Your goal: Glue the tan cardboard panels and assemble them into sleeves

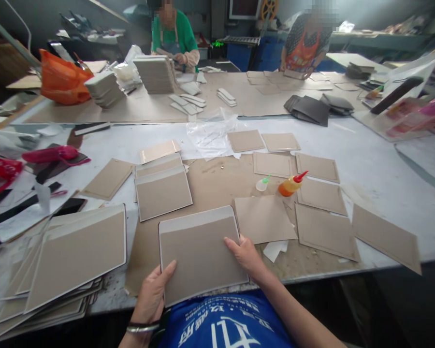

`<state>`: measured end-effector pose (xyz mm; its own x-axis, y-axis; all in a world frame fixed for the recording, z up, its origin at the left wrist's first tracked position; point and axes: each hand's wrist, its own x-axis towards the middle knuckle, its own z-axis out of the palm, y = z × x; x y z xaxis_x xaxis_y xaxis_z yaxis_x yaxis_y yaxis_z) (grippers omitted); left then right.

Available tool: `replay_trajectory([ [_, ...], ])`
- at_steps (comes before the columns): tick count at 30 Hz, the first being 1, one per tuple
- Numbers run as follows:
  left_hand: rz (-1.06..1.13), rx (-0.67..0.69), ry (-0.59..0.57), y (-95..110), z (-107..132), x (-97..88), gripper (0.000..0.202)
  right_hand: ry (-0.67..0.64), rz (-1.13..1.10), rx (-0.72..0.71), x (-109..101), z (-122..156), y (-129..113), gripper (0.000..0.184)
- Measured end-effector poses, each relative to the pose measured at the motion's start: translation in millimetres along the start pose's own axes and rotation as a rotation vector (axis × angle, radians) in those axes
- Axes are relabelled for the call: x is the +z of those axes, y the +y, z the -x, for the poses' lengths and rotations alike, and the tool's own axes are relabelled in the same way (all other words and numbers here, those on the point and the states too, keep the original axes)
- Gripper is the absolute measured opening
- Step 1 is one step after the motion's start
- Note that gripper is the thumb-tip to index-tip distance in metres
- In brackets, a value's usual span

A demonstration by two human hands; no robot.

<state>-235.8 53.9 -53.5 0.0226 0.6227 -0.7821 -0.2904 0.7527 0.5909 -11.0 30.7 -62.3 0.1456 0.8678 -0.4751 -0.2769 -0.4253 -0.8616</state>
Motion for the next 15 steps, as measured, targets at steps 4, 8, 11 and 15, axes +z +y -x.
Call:
replay_trajectory([
  [4, 0.003, 0.044, 0.027, -4.2, 7.5, 2.4, 0.027, 0.005, 0.051, -0.057, -2.4, 3.2, -0.4, 0.048],
  [8, 0.046, 0.055, 0.012, -7.0, 14.1, 4.0, 0.03, -0.041, -0.063, 0.01, -6.5, 7.7, -4.0, 0.047],
  [11, 0.102, 0.029, -0.056, -6.8, 17.3, 7.7, 0.036, -0.057, -0.151, 0.108, -12.1, 9.2, -9.1, 0.044],
  [15, 0.12, 0.04, -0.098, -5.3, 15.5, 13.6, 0.041, -0.068, -0.217, 0.186, -18.0, 7.7, -13.0, 0.039],
])
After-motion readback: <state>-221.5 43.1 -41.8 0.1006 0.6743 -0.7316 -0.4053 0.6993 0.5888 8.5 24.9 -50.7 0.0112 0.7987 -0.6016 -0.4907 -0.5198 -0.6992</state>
